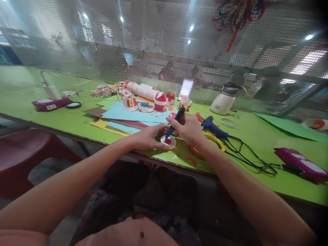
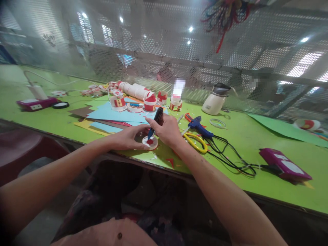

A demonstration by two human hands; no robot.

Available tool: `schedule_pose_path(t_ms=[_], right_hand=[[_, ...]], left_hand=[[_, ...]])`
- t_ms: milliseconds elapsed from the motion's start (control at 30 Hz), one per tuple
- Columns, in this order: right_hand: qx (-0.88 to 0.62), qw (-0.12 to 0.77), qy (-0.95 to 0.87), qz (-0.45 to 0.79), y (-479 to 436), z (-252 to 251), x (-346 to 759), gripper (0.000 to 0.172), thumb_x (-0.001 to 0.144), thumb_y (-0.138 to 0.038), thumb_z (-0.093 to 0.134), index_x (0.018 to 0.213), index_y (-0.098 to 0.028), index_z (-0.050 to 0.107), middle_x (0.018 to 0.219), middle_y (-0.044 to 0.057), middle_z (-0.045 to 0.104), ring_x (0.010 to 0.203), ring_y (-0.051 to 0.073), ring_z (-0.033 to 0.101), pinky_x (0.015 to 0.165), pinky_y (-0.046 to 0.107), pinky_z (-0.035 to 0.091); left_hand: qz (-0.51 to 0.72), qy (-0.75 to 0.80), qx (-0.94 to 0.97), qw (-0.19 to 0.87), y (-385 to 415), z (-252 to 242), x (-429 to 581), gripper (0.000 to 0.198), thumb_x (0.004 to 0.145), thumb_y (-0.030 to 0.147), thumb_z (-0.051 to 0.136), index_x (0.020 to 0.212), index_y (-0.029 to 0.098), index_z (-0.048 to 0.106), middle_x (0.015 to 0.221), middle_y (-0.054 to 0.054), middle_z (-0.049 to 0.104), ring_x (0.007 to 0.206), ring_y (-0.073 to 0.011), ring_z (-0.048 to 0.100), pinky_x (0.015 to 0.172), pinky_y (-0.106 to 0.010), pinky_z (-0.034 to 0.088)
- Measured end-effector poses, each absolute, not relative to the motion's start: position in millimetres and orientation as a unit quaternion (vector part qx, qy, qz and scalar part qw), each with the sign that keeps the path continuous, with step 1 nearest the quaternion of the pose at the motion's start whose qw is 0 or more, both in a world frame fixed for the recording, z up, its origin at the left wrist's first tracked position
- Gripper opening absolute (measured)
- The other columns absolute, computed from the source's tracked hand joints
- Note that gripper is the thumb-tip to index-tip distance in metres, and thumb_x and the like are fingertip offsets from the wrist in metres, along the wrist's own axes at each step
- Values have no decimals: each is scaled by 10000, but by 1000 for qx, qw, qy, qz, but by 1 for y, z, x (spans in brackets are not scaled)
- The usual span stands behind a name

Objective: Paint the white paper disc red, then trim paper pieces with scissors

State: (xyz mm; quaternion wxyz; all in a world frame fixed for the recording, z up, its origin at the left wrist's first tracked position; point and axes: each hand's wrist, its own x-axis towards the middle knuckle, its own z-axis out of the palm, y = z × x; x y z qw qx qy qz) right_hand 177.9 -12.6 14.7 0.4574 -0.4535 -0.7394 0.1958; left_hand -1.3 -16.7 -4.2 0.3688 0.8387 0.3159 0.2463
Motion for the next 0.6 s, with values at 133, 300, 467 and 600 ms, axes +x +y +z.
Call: schedule_pose_path(t_ms=[133,300,467,600], right_hand=[[-458,510,-705,184,-16,19,181,440,791,-555,614,584,-179,518,465,-19,512,418,88,428,414,229,327],[-459,519,-703,160,-16,24,184,436,799,-531,617,565,-181,505,470,-23,496,427,80,407,410,227,315],[-462,493,-724,141,-16,24,184,408,803,-497,620,578,-176,508,494,-20,498,456,86,415,423,229,310],[-457,482,-735,135,-15,21,185,424,805,-520,609,585,-169,519,501,-11,509,472,96,436,437,234,322]], left_hand=[[250,325,836,365,-16,-7,-2,635,711,466,707,1234,182,487,1190,-88,605,1086,-232,579,911,-331,458],[250,338,831,363,-15,-7,-2,688,692,495,712,1255,176,476,1188,-96,602,1069,-236,583,895,-336,464],[251,326,830,377,-16,-6,-2,647,699,460,710,1241,184,491,1201,-94,606,1093,-244,580,908,-346,461],[249,317,832,381,-16,-6,-2,632,707,458,707,1236,188,488,1202,-86,606,1101,-239,577,922,-350,458]])
